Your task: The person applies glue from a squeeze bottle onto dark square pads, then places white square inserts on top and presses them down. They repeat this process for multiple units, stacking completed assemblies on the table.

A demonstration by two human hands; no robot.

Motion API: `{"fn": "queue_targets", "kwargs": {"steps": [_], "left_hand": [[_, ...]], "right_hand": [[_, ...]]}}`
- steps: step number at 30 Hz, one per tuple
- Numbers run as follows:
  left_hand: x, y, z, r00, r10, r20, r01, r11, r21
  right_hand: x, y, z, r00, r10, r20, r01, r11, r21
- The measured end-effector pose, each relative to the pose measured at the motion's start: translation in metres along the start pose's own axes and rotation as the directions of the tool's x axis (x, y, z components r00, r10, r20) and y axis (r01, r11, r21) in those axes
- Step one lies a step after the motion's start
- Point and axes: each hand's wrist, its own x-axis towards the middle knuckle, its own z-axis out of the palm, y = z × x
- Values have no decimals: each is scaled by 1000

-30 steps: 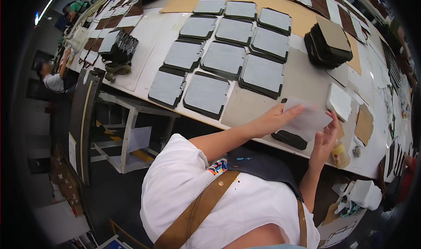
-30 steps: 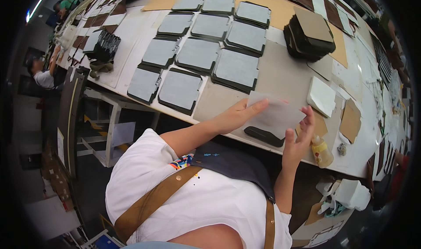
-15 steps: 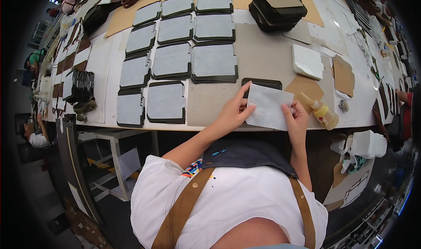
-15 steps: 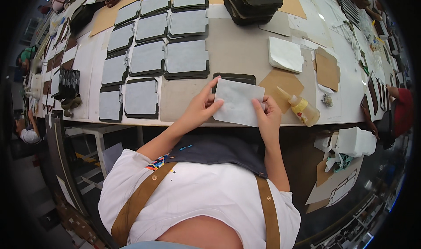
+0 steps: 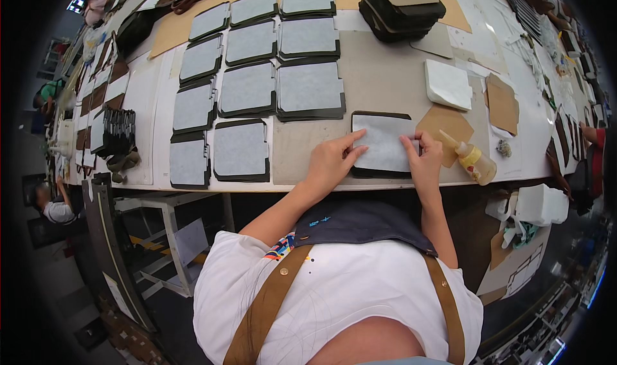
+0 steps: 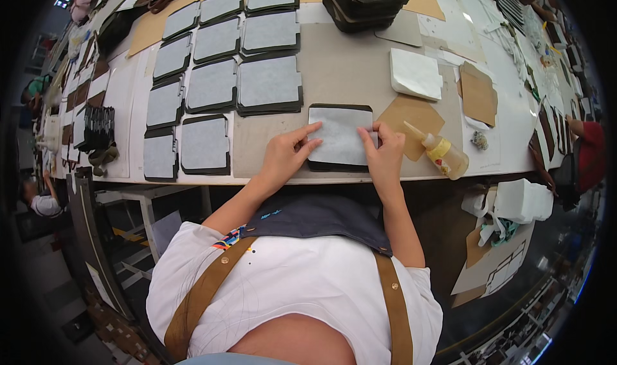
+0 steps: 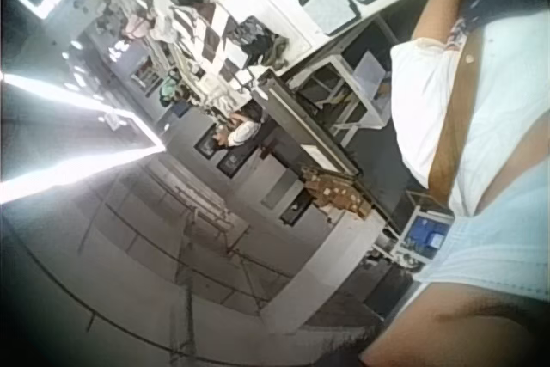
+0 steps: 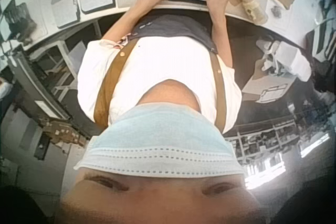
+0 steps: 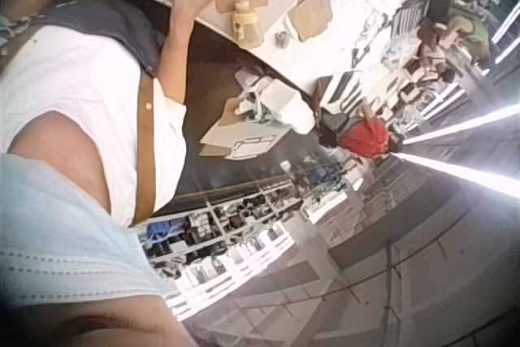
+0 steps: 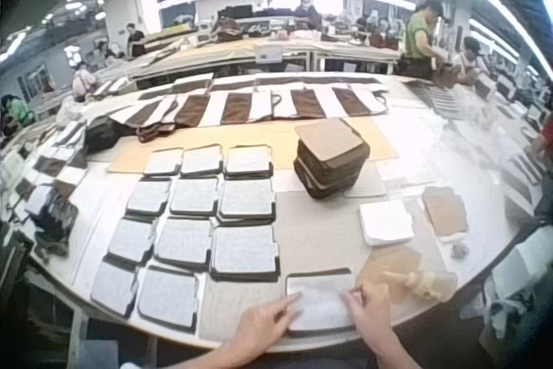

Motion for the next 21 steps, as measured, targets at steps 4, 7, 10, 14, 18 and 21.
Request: {"fn": "queue_targets", "kwargs": {"steps": [4,7,10,14,18,21], "left_hand": [[0,-1,1,1000,14,-8,-13,1000,26],[-1,0,1,1000,23,-14,-22,999,50],[-1,0,1,999,29,-19,-28,998,64],[-1,-2,2,999,42,-13,-40,995,87],[0,-4,4,999,44,-17,-41,994,103],[0,-3,4,1000,25,-14,-23,995,98]], "right_hand": [[0,5,2,1000,-21,-9,21,1000,3],[1,6,2,1000,-29,-1,29,999,-41],[2,6,2,998,-61,-12,60,997,-57],[1,6,3,994,-105,-32,103,992,-72],[0,7,3,981,-177,-84,166,978,-127],[-1,0,0,986,-134,-95,117,980,-159]]}}
